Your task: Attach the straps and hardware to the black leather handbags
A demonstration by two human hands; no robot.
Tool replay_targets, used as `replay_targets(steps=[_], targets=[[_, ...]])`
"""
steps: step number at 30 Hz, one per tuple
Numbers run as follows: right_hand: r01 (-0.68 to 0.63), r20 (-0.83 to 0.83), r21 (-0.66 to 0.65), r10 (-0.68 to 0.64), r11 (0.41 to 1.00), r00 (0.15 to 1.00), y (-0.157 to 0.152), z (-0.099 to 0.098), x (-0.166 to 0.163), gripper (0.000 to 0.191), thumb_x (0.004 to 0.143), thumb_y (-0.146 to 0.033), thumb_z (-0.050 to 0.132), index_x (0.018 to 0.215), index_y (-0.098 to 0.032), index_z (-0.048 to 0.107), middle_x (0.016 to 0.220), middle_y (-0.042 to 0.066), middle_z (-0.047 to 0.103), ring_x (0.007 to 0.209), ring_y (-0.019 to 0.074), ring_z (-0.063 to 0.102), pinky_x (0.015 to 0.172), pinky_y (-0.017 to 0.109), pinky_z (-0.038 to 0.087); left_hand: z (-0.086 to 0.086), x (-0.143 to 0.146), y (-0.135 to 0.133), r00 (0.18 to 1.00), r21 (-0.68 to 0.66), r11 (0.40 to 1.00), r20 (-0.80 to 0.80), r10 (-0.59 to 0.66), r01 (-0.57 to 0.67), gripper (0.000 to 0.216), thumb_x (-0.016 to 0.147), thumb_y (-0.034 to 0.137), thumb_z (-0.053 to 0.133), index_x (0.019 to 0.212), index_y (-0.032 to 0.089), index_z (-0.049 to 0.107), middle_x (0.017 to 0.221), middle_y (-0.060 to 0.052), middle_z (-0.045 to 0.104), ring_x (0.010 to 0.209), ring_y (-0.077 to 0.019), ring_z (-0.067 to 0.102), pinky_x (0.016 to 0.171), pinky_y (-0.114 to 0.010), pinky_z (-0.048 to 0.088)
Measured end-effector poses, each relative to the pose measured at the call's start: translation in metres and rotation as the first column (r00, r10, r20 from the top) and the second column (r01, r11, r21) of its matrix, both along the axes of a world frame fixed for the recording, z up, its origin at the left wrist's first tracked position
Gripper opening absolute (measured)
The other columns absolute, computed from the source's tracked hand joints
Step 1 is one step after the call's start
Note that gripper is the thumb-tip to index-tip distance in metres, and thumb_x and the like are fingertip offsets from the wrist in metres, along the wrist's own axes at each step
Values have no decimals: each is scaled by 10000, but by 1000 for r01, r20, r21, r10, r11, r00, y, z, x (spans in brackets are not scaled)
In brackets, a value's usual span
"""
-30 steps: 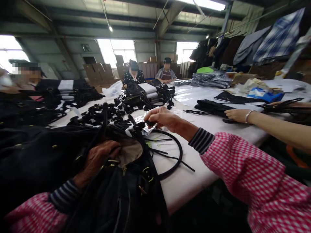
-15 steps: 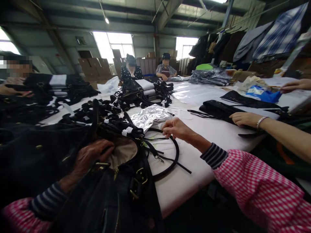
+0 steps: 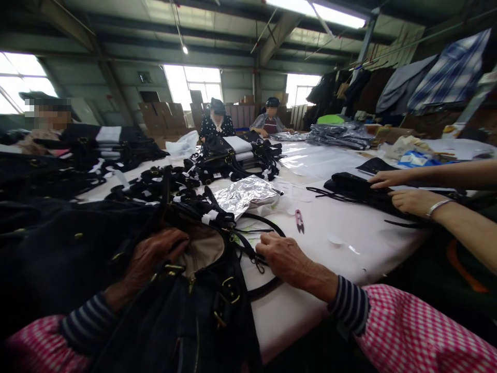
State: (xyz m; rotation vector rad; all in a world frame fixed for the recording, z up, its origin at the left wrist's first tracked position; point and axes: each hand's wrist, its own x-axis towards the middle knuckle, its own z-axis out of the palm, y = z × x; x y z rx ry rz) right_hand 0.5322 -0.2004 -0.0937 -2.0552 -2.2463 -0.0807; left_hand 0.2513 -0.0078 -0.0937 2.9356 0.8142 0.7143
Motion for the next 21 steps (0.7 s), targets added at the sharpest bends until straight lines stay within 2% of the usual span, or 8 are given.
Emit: replay_targets(steps=[2,4,7,10,12,15,18,21], targets=[[-21,-30,26,22,999,999,-3,4,0,249,940,-75,453,944,-193,672,987,63,662,913,179,613,714,244,417,1,0,0,1000,-18,1000,2,-7,7,243,993,279,456,967,199,684,957,-38,698,901,-188,642,802,-290,465],[33,-96,101,-23,994,995,-1,9,9,243,932,-91,465,952,-191,686,991,65,681,908,180,625,770,258,437,1,0,-1,1000,-33,999,2,-12,12,254,994,279,448,974,193,687,970,-44,699,904,-190,639,819,-299,466],[181,-275,222,-117,958,954,13,19,37,213,917,-160,502,931,-193,712,950,53,719,849,178,649,817,279,458,1,0,-2,1000,-37,999,4,-5,6,267,994,280,443,975,191,694,982,-52,703,912,-195,636,829,-307,467],[366,-423,232,-245,901,872,32,25,76,190,875,-221,560,945,-194,734,834,29,736,748,177,662,739,269,482,1,1,-2,1000,-41,999,10,3,-3,268,991,269,440,970,191,695,980,-54,701,905,-191,631,831,-308,466],[483,-413,215,-369,849,833,44,26,100,205,865,-238,572,975,-187,737,808,29,737,720,177,665,709,267,479,0,1,-2,1000,-44,999,9,0,1,265,989,267,439,958,192,691,954,-49,694,892,-191,628,809,-307,462],[558,-326,201,-482,805,813,54,21,119,159,853,-262,606,899,-185,738,826,44,741,767,188,666,709,271,454,1,1,-2,1000,-36,999,3,-8,8,271,993,266,429,929,196,683,931,-41,685,881,-192,622,792,-304,451],[577,-241,153,-536,802,809,60,7,119,161,849,-331,653,819,-194,733,825,54,738,810,209,662,714,280,438,4,1,-4,1000,-48,999,-25,3,-4,271,996,244,416,918,202,672,946,-26,688,887,-183,620,813,-296,443],[605,-169,137,-583,784,794,65,-8,110,156,873,-307,632,851,-183,726,900,96,742,897,235,657,774,299,438,7,1,-5,998,-74,997,-59,8,-12,264,1002,235,417,911,204,663,959,-18,686,906,-180,620,823,-294,438]])
